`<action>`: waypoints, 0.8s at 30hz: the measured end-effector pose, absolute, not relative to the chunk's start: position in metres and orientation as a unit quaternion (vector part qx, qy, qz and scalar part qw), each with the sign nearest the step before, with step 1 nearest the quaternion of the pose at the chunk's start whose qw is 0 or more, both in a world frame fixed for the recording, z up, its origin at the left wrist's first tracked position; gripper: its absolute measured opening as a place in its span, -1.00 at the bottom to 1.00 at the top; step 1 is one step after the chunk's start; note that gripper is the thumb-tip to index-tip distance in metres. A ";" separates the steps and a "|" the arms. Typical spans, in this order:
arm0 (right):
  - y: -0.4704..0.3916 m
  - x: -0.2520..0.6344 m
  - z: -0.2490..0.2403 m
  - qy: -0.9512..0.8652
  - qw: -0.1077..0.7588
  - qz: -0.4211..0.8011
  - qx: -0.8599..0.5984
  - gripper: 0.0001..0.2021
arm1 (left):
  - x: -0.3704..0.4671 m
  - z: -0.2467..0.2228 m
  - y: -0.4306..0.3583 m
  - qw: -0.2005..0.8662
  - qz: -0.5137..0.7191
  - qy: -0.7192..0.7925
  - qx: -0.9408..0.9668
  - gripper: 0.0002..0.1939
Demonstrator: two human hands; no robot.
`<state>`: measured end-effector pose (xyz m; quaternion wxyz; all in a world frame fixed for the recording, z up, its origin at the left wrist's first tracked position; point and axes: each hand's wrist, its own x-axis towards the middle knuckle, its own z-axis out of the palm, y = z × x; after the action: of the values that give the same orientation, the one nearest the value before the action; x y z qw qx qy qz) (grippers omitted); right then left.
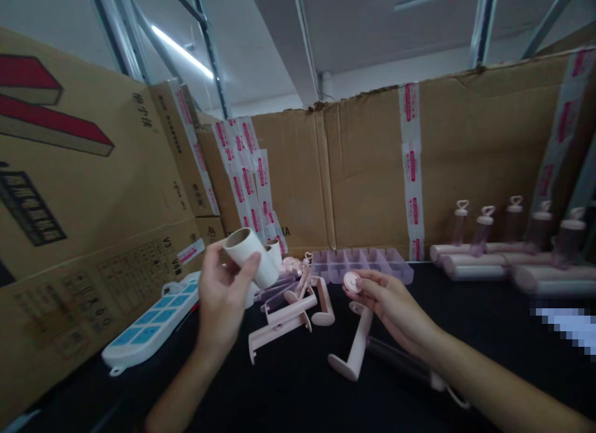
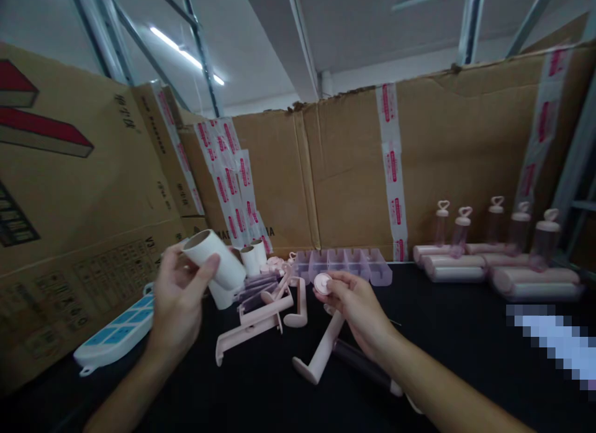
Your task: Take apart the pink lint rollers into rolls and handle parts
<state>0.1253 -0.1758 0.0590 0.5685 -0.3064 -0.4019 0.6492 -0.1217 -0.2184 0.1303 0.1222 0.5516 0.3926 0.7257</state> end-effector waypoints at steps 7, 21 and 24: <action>-0.168 0.131 0.048 -0.437 0.567 0.611 -0.338 -0.69 | -0.221 0.078 -0.221 0.112 0.580 0.602 0.538 -0.40; -0.167 0.136 0.045 -0.506 0.571 0.538 -0.357 -0.69 | -0.234 0.061 -0.215 0.020 0.524 0.688 0.502 -0.14; -0.161 0.141 0.048 -0.573 0.571 0.461 -0.364 -0.74 | -0.207 0.070 -0.244 -0.211 0.518 0.631 0.538 -0.47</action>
<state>0.1407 -0.1608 0.0478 0.5711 -0.3643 -0.5731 0.4612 -0.2071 -0.2438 0.0697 -0.2109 0.5375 0.6314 0.5176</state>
